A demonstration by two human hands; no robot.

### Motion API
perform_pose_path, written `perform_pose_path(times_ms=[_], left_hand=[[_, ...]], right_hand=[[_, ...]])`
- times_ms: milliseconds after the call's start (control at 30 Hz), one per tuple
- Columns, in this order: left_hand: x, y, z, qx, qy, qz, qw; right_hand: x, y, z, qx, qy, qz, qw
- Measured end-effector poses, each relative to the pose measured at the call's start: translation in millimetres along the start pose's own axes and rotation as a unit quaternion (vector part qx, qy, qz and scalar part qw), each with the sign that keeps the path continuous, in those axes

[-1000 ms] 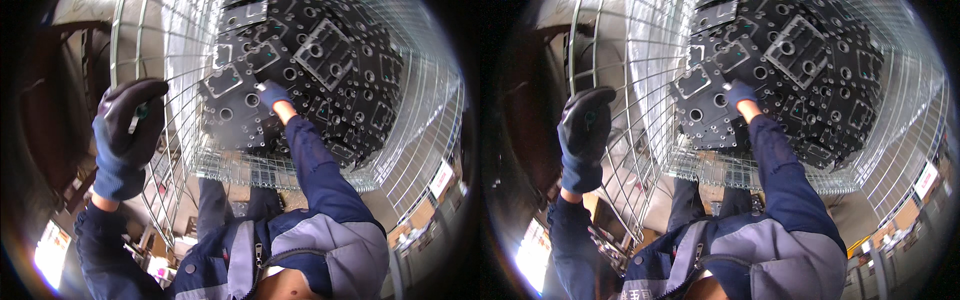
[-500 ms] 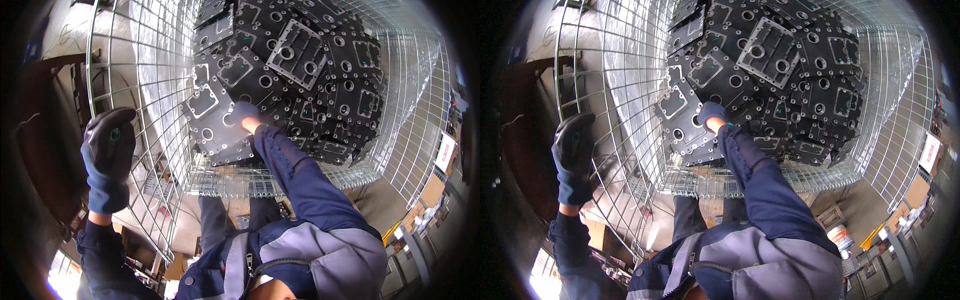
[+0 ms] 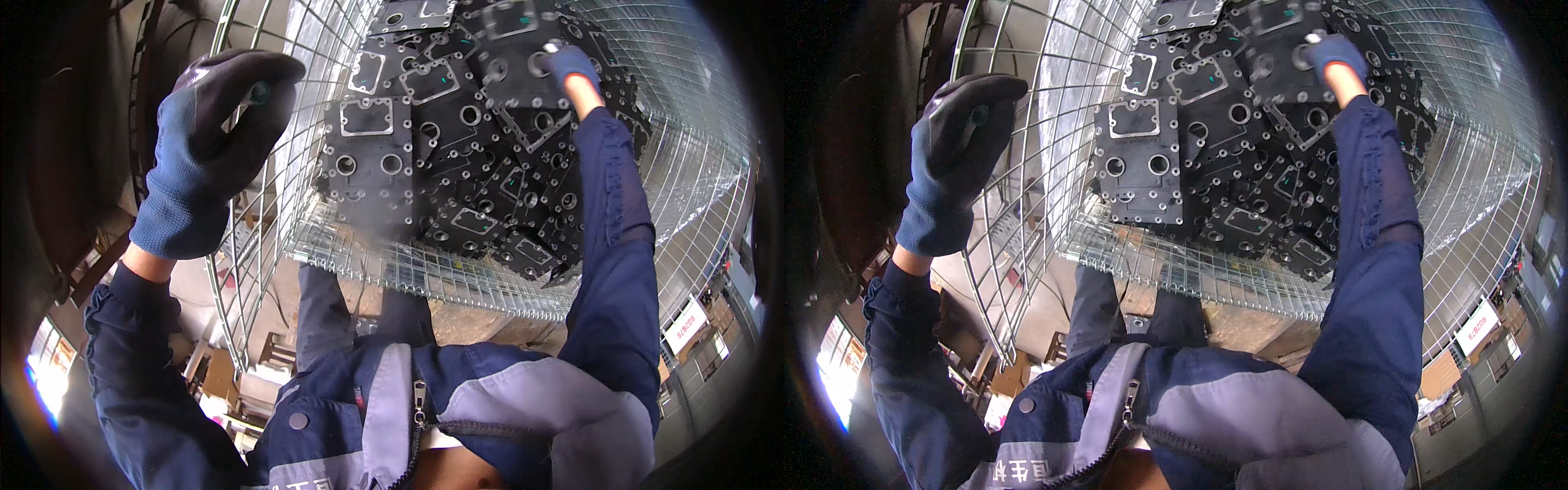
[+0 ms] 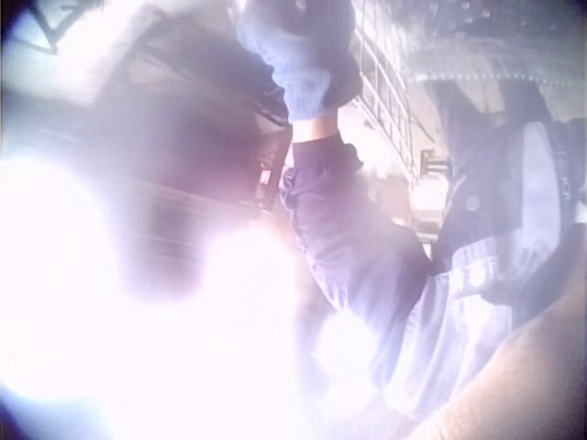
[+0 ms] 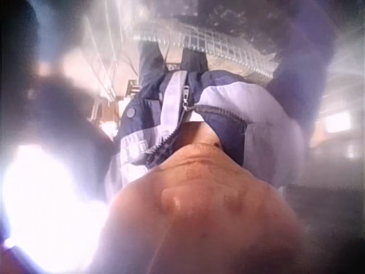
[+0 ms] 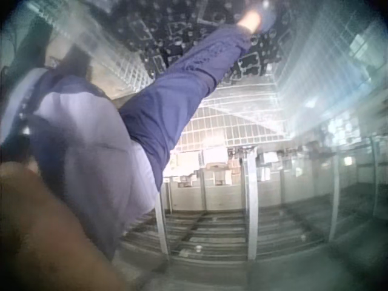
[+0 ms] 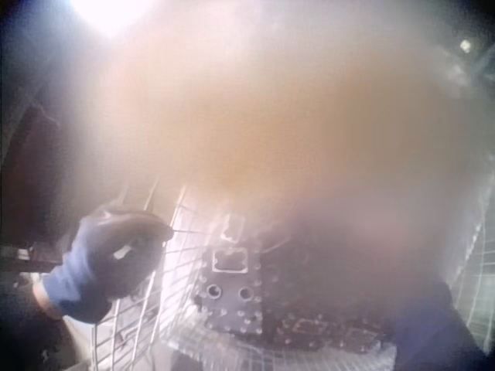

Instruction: The person cleans black metal parts on a wooden workbench using a handheld spray tool, then places them into a wire mesh basket. The person repeats this process for multiple parts, flipping them over to clean both sides before stacking them in the basket.

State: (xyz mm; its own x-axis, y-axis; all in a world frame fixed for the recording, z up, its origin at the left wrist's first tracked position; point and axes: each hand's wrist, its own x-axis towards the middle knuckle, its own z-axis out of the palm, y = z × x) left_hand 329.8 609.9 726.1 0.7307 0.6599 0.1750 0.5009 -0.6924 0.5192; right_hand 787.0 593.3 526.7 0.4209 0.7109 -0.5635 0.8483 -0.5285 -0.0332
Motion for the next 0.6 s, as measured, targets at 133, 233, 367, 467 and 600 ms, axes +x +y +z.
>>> perform_pose_path(times_ms=[133, 233, 367, 467, 600], left_hand=[[3.9, -5.9, 0.4, -0.009, -0.020, 0.008, 1.000], [-2.8, -1.6, -1.0, 0.001, -0.023, -0.014, 1.000], [0.5, -4.2, -0.9, -0.015, -0.022, -0.003, 1.000], [2.1, -1.0, 0.1, -0.004, -0.018, -0.005, 1.000], [4.8, 1.3, 1.9, -0.002, -0.015, -0.008, 1.000]], right_hand=[[22.6, 45.8, 12.9, -0.059, 0.076, 0.117, 0.989], [3.4, 42.2, 48.3, -0.033, 0.110, 0.087, 0.990], [-16.1, 17.1, 152.3, 0.432, -0.006, 0.122, 0.893], [-36.5, -40.7, 213.2, 0.477, -0.063, 0.020, 0.877], [-54.8, -130.9, 277.7, 0.514, -0.071, -0.064, 0.852]])
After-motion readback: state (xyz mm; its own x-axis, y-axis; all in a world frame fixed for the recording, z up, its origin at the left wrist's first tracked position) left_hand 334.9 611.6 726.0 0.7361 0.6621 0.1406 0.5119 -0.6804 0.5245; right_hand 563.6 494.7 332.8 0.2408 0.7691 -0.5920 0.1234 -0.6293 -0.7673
